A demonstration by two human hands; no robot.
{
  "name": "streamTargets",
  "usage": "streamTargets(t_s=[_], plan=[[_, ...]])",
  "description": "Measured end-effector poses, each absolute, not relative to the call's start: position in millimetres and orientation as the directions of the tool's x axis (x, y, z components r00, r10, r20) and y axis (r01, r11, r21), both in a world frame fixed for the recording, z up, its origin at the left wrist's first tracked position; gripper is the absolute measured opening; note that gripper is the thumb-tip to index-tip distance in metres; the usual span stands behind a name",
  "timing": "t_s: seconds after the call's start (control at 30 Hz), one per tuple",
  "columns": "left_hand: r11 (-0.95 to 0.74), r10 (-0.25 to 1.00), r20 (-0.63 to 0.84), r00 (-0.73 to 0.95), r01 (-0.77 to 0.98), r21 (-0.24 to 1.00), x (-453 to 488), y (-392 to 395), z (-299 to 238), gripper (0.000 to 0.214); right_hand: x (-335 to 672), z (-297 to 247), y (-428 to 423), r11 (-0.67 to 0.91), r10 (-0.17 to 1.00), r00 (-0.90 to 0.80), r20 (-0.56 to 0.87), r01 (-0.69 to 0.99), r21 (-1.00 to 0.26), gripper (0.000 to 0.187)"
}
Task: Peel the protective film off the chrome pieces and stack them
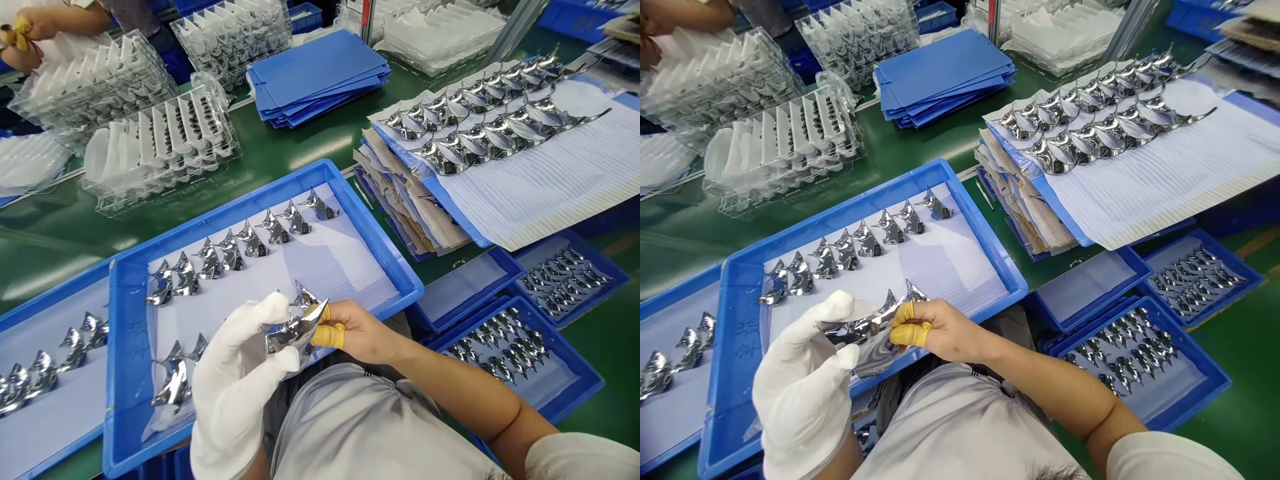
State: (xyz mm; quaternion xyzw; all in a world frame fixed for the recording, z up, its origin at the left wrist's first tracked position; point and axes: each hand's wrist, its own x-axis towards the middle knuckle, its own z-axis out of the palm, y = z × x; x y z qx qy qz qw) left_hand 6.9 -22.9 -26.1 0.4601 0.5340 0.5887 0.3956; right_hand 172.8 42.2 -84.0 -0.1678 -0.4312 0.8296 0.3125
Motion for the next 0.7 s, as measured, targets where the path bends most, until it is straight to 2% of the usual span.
streamTargets(t_s=[0.07, 0.2, 0.27, 0.37, 0.43, 0.5, 0.6, 0.7], plan=[[-0.065, 0.958, 0.065, -0.278, 0.01, 0.998, 5.3, -23.1, -27.1, 0.041, 175.7, -79.2, 44.0, -0.307, 0.692, -0.719, 0.066, -0.376, -0.874, 0.033], [-0.002, 0.952, -0.017, -0.304, -0.063, 0.998, 3.7, -19.1, -30.5, 0.034, 182.5, -64.0, 47.5, 0.051, 0.712, -0.647, 0.271, -0.337, -0.94, 0.02], [0.009, 0.95, -0.045, -0.31, -0.115, 0.993, 3.8, -16.5, -31.6, 0.03, 184.5, -57.7, 47.4, 0.125, 0.711, -0.637, 0.297, -0.302, -0.945, 0.015], [0.046, 0.948, -0.106, -0.299, -0.201, 0.979, 3.8, -13.1, -32.5, 0.034, 184.9, -51.7, 44.8, 0.142, 0.715, -0.643, 0.274, -0.25, -0.958, 0.013], [0.1, 0.947, -0.17, -0.273, -0.252, 0.962, 4.3, -10.9, -32.5, 0.039, 183.9, -49.6, 42.9, 0.076, 0.71, -0.671, 0.215, -0.23, -0.97, 0.014], [0.158, 0.936, -0.238, -0.259, -0.293, 0.943, 6.3, -8.7, -31.9, 0.041, 182.1, -49.3, 41.4, -0.107, 0.7, -0.708, 0.097, -0.238, -0.965, 0.016], [0.214, 0.908, -0.315, -0.276, -0.342, 0.915, 11.3, -5.7, -30.9, 0.041, 178.6, -52.2, 39.9, -0.468, 0.649, -0.753, -0.109, -0.282, -0.838, 0.026], [0.201, 0.894, -0.323, -0.31, -0.366, 0.909, 14.7, -4.1, -30.8, 0.038, 175.5, -56.6, 38.6, -0.624, 0.612, -0.767, -0.193, -0.318, -0.714, 0.032]])
